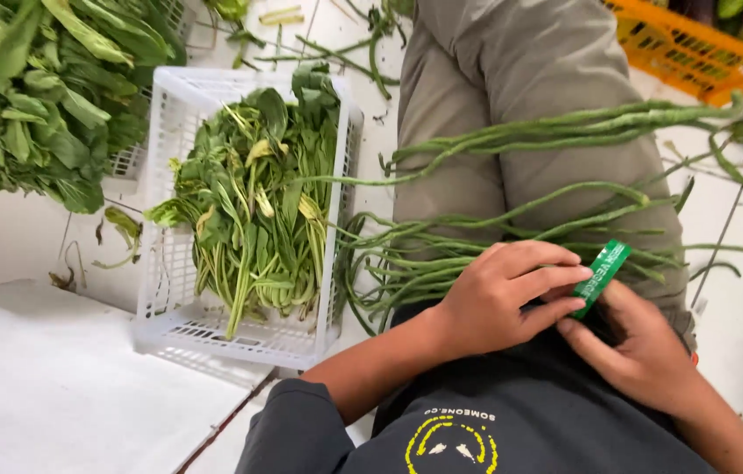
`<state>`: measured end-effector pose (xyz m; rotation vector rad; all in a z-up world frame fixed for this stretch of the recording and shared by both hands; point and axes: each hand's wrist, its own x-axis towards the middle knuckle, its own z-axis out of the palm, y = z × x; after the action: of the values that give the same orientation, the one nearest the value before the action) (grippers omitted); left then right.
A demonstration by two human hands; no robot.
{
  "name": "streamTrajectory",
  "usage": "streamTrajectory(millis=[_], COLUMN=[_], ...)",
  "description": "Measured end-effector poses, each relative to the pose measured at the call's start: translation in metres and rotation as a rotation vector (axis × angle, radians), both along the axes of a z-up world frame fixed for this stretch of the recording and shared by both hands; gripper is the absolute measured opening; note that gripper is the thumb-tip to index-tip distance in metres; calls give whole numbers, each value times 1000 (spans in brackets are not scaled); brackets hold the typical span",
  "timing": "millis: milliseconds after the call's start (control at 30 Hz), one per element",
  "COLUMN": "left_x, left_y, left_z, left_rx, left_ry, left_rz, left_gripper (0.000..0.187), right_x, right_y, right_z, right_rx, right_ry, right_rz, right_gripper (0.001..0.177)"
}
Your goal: Sorting and bundling long beans with green tape on a processing floor.
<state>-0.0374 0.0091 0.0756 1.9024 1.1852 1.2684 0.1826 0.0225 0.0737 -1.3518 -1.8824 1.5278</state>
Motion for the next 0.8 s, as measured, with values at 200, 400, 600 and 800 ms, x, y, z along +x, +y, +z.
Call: streamTrajectory(millis=[200, 400, 600, 800], left_x=[-2, -12, -6, -3], left_y=[-2, 4, 9, 11], left_z=[-1, 10, 10, 8], left_rx=[6, -102, -1, 17], left_ry=[1, 33, 309, 352], left_rz=[47, -12, -3, -23], left_gripper=[17, 17, 4, 7], right_x=[-1, -2, -2, -3], right_y=[3, 5, 5, 6], right_z=[-6, -8, -8, -12], right_rx=[-39, -74, -67, -131], right_ry=[-233, -304, -252, -221], right_rz=[-4, 17, 48, 16], right_gripper=[20, 21, 17, 15])
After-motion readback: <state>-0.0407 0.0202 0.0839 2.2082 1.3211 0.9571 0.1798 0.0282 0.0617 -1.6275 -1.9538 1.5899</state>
